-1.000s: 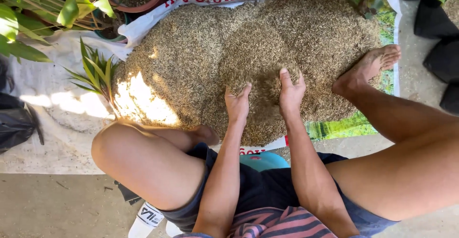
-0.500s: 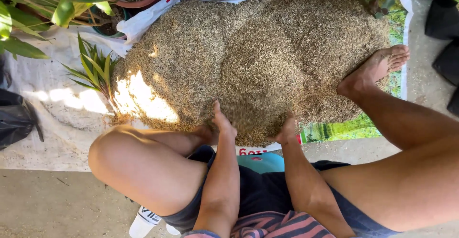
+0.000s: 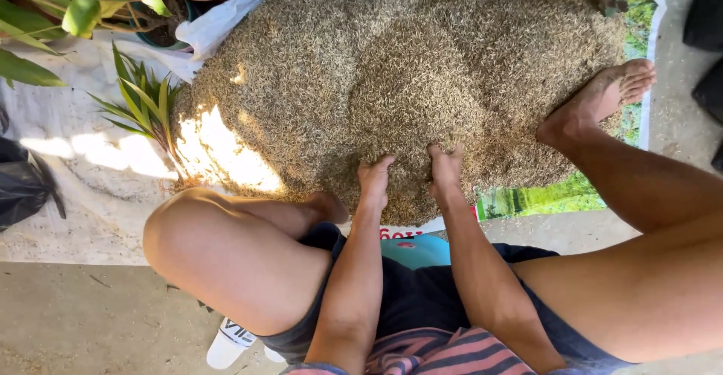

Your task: Preparing a planting medium of rice husks and transplanting a small seedling.

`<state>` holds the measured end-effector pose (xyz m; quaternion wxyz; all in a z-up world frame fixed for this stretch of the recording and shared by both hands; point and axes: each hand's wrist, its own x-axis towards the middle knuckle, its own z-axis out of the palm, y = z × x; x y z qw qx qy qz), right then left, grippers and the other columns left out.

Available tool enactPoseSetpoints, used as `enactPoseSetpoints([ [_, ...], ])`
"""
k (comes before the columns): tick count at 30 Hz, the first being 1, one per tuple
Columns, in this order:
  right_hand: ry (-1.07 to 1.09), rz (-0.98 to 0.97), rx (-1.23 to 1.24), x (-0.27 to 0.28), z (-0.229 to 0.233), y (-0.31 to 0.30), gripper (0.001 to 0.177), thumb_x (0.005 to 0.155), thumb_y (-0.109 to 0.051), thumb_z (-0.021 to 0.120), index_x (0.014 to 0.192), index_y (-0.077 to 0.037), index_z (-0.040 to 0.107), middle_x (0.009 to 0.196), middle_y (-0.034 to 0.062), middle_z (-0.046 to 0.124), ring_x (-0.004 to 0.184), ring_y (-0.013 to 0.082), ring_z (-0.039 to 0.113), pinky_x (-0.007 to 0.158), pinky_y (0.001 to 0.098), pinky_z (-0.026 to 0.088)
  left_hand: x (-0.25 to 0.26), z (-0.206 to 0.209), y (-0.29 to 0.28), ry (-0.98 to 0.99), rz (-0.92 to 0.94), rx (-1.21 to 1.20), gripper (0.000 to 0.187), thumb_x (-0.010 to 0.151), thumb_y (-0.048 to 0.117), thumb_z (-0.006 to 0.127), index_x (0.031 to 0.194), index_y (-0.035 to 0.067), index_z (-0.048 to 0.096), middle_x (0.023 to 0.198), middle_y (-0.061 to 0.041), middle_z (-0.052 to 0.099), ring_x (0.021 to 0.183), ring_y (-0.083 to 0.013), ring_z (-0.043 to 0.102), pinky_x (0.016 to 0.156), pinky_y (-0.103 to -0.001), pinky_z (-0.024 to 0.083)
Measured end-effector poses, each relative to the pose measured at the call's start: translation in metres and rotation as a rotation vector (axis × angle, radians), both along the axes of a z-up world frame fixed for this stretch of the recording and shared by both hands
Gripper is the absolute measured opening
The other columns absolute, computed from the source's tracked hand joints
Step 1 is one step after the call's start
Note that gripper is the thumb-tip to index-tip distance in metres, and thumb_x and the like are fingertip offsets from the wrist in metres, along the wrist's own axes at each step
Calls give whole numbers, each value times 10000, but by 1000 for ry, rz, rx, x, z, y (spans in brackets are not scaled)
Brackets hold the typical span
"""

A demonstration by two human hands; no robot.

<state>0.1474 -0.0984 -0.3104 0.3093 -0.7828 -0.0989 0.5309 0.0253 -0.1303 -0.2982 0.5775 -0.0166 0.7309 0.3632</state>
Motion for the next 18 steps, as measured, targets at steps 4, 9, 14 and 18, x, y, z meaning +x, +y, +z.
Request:
enactPoseSetpoints([
  [4, -111, 112, 230, 18, -12, 14, 883, 848, -70, 709, 1615, -65, 272, 1423, 240, 492, 1209, 300, 573, 952, 512, 519, 13, 38, 14, 24, -28, 88, 1052, 796, 115, 833, 1556, -149, 155, 1594, -399, 164, 1509, -521, 114, 1205, -586, 240],
  [9, -167, 246, 627, 10, 45, 37, 392, 810, 36, 716, 1186, -48, 639, 983, 131, 682, 894, 175, 591, 792, 421, 494, 23, 111, 40, 59, -195, 224, 969, 910, 269, 780, 1605, -14, 167, 1596, -296, 320, 1497, -394, 304, 1239, -534, 216],
  [14, -156, 348, 620, -12, 129, 59, 333, 944, -293, 738, 1147, -35, 682, 1027, 166, 704, 978, 244, 621, 860, 441, 484, 7, 171, 64, 89, -290, 282, 947, 968, 516, 628, 1578, -53, 182, 1512, -321, 428, 1464, -400, 370, 1220, -593, 268],
  [18, -91, 579, 675, -12, 160, 63, 833, 979, -687, 545, 1440, 4, 484, 1436, 309, 504, 1378, 474, 462, 1152, 627, 344, -1, 183, 74, 35, -128, 422, 1015, 948, 598, 564, 1576, -77, 142, 1620, -335, 229, 1527, -441, 206, 1260, -570, 152],
])
